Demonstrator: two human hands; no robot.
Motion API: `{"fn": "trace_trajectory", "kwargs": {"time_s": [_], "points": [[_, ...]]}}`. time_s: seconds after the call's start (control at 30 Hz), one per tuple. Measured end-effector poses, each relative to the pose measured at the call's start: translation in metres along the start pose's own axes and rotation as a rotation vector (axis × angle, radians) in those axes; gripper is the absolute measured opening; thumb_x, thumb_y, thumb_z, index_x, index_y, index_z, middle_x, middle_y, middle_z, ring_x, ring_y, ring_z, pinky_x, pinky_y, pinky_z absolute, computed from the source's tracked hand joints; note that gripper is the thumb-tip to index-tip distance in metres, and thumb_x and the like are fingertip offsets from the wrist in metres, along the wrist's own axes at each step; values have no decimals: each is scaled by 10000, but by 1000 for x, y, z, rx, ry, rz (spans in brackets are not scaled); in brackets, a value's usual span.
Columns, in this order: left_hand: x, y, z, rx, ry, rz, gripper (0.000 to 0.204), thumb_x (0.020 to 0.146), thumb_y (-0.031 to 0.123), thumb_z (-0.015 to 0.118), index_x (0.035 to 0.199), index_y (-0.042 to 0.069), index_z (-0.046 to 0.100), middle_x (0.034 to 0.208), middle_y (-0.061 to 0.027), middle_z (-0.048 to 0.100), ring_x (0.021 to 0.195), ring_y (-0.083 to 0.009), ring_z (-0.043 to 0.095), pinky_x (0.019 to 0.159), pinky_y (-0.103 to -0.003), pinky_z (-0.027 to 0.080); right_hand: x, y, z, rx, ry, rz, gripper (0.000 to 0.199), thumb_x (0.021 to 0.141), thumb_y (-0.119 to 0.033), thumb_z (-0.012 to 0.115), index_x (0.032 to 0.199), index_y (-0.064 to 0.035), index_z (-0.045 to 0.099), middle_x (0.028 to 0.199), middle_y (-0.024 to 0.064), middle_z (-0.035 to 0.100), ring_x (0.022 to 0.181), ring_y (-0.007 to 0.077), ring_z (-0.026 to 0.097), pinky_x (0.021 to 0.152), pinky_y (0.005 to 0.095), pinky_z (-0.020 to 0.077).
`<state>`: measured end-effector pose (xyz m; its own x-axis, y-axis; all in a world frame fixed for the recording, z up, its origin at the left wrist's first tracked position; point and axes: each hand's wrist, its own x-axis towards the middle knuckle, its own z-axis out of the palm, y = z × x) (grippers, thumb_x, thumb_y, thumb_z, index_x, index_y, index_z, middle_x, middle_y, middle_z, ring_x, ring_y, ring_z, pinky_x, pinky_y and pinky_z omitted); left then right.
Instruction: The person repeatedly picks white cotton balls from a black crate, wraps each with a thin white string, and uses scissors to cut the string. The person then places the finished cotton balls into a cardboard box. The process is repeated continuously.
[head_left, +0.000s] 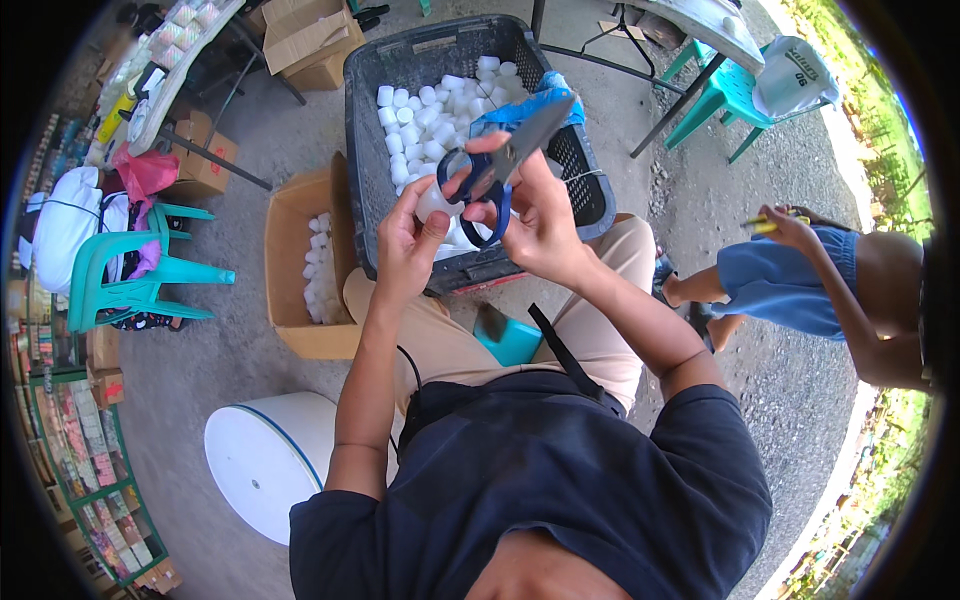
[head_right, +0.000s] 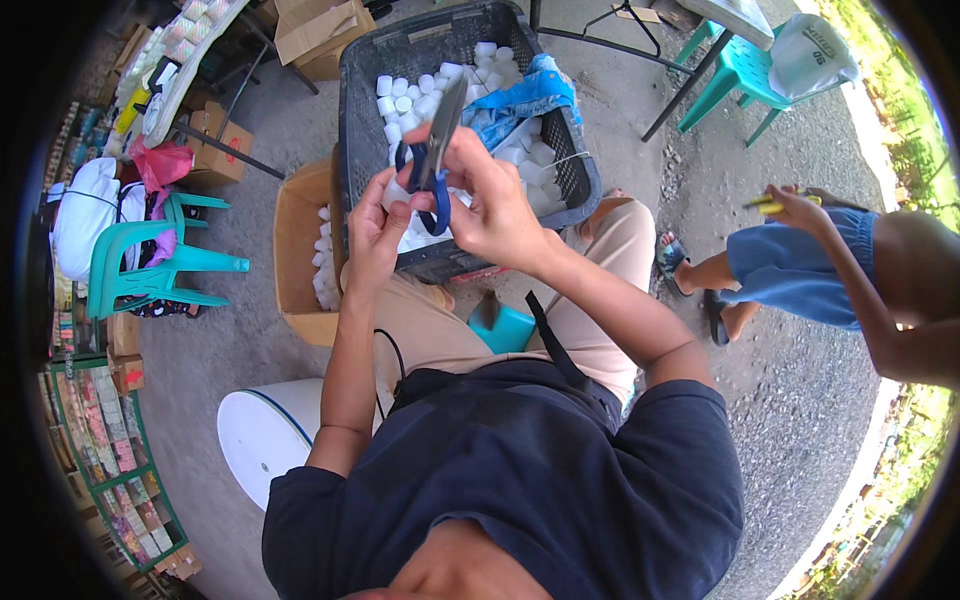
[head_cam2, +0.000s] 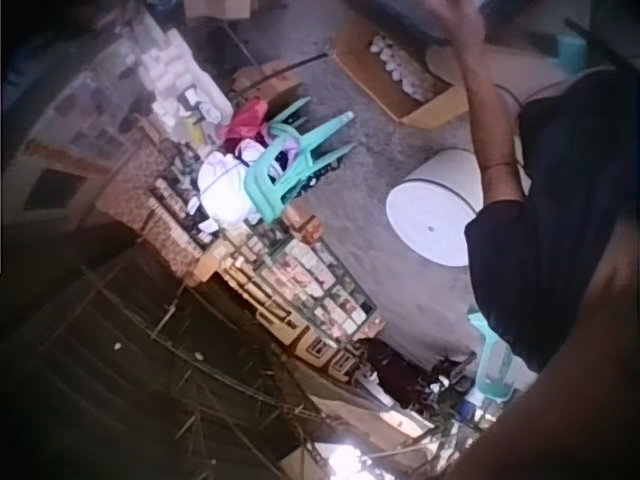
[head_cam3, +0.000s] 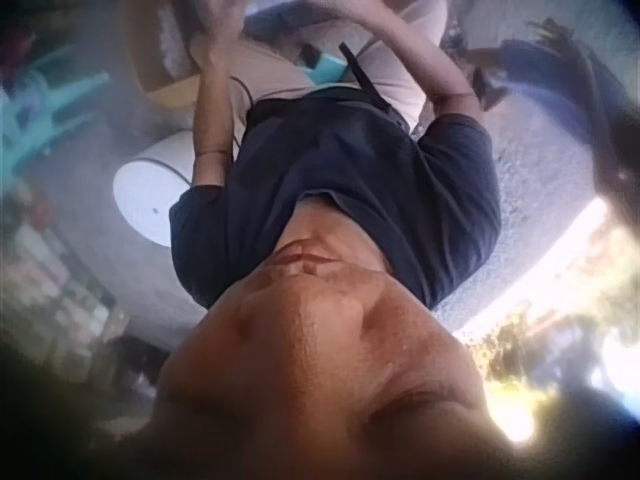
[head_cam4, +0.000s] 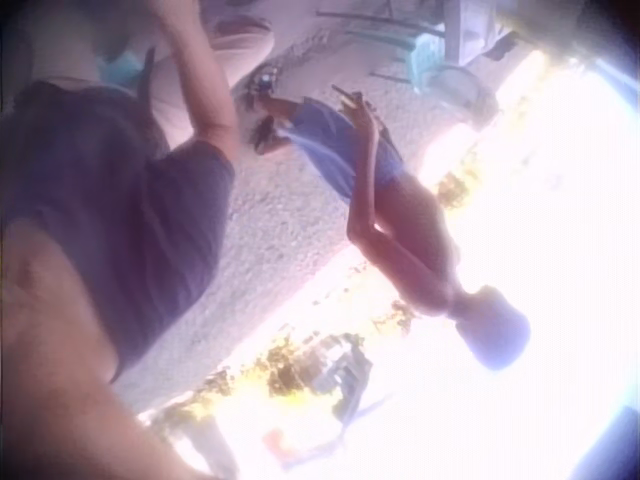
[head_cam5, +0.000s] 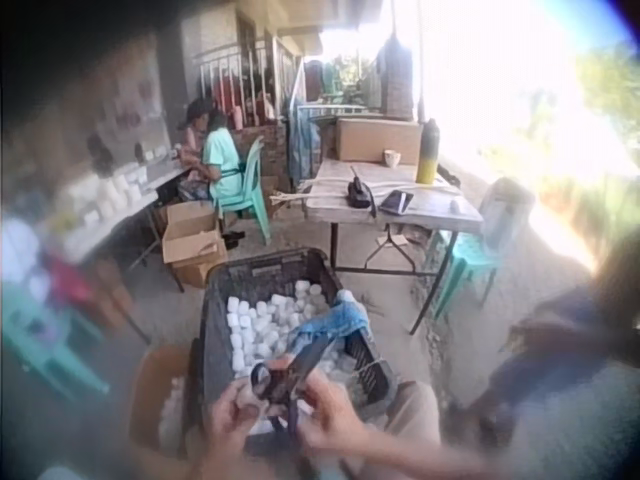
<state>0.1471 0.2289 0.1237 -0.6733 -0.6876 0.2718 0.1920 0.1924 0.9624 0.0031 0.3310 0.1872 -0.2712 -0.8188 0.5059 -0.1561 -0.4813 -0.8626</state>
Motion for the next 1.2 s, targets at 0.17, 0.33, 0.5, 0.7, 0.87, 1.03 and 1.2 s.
{"fn": "trace_trajectory", "kwargs": {"time_s": [0.17,0.33,0.5,0.7,0.87,1.03,1.2], "points": [[-6,-9,1,-25,-9,22,529,928,351,618,1272,-30,490,1065,-54,592,940,-100,538,782,-230,444,7,-3,-6,218,103,-161,509,853,24,651,1289,-8,390,1012,151,649,976,194,639,844,319,511],[-4,-12,-10,-236,-14,-41,475,949,359,570,1259,12,471,1109,-82,586,1010,-147,557,875,-301,441,-8,26,-13,-92,82,139,478,811,92,600,1250,-20,450,927,99,644,924,148,650,692,268,526],[13,-8,-30,-631,83,-121,451,968,458,433,1291,144,462,1365,-181,474,1277,-321,451,1018,-488,387,-25,20,-12,277,-109,508,405,885,-180,664,1232,-55,495,820,0,565,726,60,549,620,208,449],[19,5,-27,-737,80,-154,550,952,529,386,1378,185,348,1480,-181,337,1308,-355,410,1033,-527,376,-45,25,28,553,-223,811,456,915,-407,619,1190,-56,524,763,-20,535,649,46,522,555,193,408],[8,6,-23,-715,134,-148,548,959,518,366,1401,203,287,1451,-174,356,1207,-368,503,978,-535,441,-36,26,30,506,-191,791,430,942,-408,576,1195,-63,535,766,-16,542,628,44,523,542,187,405],[7,1,-30,-845,242,-150,580,945,522,396,1421,222,255,1424,-146,359,1168,-357,527,973,-548,444,-40,23,28,521,-329,795,479,933,-441,573,1213,-59,499,771,-3,547,662,63,539,577,203,429],[5,8,-24,-665,240,-76,595,948,518,391,1445,235,227,1419,-124,381,1222,-321,484,1015,-577,416,-39,21,37,603,-268,774,506,938,-461,550,1239,-65,455,787,-3,548,660,69,542,582,205,448]]}}
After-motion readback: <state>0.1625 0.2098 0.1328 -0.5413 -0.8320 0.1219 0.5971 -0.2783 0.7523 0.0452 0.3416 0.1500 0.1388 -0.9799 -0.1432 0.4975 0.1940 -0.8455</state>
